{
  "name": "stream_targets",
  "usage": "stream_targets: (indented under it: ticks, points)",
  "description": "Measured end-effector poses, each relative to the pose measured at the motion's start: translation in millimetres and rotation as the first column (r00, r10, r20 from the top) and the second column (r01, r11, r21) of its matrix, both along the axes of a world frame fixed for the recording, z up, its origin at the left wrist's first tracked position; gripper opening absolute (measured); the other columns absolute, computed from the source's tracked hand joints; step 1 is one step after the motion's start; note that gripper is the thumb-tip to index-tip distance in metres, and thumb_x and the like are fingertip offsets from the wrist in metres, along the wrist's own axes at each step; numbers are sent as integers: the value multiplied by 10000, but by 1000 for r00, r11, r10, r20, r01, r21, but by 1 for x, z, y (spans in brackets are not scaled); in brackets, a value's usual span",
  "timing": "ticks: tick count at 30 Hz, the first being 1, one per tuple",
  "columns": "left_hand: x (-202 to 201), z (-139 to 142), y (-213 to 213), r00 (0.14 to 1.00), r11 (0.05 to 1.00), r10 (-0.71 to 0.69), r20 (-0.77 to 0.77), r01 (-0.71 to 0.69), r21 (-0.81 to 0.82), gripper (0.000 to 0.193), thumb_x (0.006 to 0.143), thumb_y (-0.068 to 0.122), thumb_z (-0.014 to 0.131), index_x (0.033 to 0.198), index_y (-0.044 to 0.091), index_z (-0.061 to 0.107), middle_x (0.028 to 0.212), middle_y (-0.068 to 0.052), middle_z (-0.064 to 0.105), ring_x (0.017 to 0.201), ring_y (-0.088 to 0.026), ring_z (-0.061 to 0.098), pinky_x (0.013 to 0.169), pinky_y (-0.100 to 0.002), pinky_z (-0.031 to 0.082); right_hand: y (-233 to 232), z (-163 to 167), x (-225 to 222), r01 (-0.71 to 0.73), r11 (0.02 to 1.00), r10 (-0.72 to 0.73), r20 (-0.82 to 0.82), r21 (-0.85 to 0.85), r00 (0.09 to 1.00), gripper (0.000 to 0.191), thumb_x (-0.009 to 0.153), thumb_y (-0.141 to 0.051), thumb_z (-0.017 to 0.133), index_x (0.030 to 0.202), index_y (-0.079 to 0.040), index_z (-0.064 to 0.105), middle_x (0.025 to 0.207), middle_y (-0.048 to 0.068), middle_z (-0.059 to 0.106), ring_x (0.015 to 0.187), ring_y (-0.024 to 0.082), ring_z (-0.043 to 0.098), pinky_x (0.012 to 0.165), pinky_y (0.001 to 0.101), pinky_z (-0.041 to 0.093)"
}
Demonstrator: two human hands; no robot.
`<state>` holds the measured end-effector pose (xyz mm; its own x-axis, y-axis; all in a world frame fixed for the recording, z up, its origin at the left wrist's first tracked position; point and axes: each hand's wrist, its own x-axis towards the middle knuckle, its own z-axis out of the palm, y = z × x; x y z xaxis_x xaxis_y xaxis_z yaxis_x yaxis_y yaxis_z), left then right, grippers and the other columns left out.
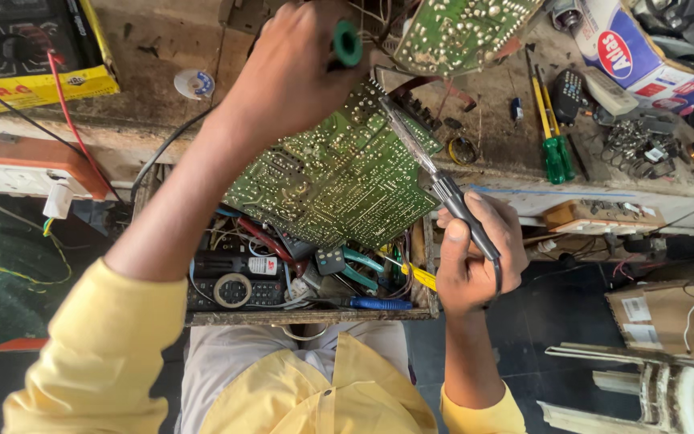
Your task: The person sits on the floor at a cluttered workbench and prepares a finned metal electronic component, bending and trimming its leads with pliers. They then hold a green circuit board and solder components onto it using a soldering iron and a spool of solder wire.
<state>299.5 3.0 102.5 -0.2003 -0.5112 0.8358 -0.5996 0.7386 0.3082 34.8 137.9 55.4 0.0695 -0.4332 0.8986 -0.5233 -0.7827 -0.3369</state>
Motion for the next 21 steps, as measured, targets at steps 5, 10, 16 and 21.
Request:
stream_targets:
  ticks: [5, 10, 16, 21]
  points:
    - [5, 29, -35, 968, 929, -167, 188, 90, 360, 653, 844, 397, 862, 1314, 15, 618, 1161, -230, 684, 1098, -385, 654, 900, -474, 516, 0, 3, 1, -6, 1000, 6, 1, -24, 1000, 263, 1102, -121, 630, 1306, 41, 595, 1126, 207, 687, 827, 209, 733, 753, 289, 613]
    - [0, 40, -42, 936, 864, -230, 267, 70, 499, 747, 791, 432, 844, 1350, 8, 589, 1227, -241, 674, 1128, -357, 665, 924, -447, 528, 4, 5, -2, -1, 1000, 1, -15, 8, 1000, 272, 1088, -115, 623, 1309, 41, 592, 1181, 237, 653, 910, 230, 751, 759, 287, 634]
    - [-4, 41, -42, 926, 812, -309, 217, 138, 567, 778, 868, 585, 790, 1397, 51, 589, 1284, -213, 668, 1173, -338, 640, 977, -455, 497, 6, 7, -3, 21, 1000, -22, -72, -15, 997, 259, 1090, -108, 642, 1312, 21, 604, 1188, 205, 667, 890, 226, 752, 784, 302, 642]
    - [-5, 42, -42, 911, 758, -383, 152, 216, 615, 784, 831, 630, 757, 1362, 67, 629, 1242, -150, 720, 1132, -283, 684, 971, -434, 525, 7, 10, -2, 28, 999, -31, -101, -31, 994, 260, 1078, -96, 643, 1312, 14, 609, 1192, 198, 660, 926, 233, 738, 790, 310, 631]
